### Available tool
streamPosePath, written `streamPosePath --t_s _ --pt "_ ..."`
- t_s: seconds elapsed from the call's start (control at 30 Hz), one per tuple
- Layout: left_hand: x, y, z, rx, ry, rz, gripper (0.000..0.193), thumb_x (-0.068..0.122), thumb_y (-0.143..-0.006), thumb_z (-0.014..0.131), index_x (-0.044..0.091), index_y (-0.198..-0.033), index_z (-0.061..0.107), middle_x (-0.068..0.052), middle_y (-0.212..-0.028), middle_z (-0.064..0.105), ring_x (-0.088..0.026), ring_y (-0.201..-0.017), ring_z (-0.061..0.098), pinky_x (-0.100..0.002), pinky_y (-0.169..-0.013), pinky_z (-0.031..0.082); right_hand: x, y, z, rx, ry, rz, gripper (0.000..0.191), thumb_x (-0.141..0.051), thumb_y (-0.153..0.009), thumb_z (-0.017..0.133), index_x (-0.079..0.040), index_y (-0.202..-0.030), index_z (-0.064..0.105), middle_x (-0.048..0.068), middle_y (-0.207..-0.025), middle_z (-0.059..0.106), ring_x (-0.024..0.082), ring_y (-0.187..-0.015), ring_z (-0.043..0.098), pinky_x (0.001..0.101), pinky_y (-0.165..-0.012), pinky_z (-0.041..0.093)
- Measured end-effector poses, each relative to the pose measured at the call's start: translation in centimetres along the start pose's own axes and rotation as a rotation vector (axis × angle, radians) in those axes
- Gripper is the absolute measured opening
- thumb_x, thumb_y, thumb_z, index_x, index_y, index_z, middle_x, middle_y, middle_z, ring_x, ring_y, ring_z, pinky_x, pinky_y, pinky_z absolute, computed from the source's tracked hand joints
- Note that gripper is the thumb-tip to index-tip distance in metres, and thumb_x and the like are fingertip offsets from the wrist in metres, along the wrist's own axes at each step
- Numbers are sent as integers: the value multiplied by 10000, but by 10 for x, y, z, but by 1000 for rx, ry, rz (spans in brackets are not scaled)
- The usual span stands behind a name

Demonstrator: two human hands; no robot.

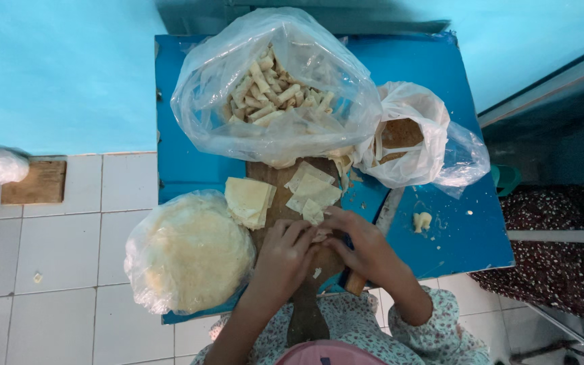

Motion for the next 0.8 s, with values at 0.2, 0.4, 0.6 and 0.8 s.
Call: streamPosePath --t_s 0.2,0.4,0.6,0.8 --pt "-1 1 1 10 -61 25 336 52 -801 665 -8 -1131 689 -120 -1121 660 -325 -1062 593 -443 -900 475 -1 -5 0 -27 28 -47 534 -50 -874 761 -17 -1354 530 125 -1104 725 330 -1010 724 402 -839 582" --pt "-1 4 11 49 -112 5 282 44 -797 647 2 -1073 686 -131 -1015 634 -328 -1002 592 -444 -862 482 4 -4 0 -18 -36 -82 507 -35 -853 774 -26 -1305 546 124 -1085 725 308 -990 742 388 -839 591" --pt "-2 -1 14 62 -87 -88 229 31 -830 652 32 -1054 696 -142 -903 610 -354 -922 586 -480 -801 475 12 -14 4 26 -86 28 531 -3 -831 778 -37 -1285 504 126 -1023 750 276 -928 770 375 -798 591" --pt "-1 -10 6 158 -14 -216 108 8 -801 671 40 -901 647 -158 -924 607 -389 -908 581 -491 -773 470 17 -27 2 -57 -220 253 647 -5 -819 789 -64 -1342 411 89 -861 756 265 -813 785 363 -712 592"
Point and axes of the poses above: each hand's wrist, its own y-axis away from the middle knuckle, its own z-axis out of the palm, x = y × z, the point moved 5 cm from there along -y, towards the middle knuckle
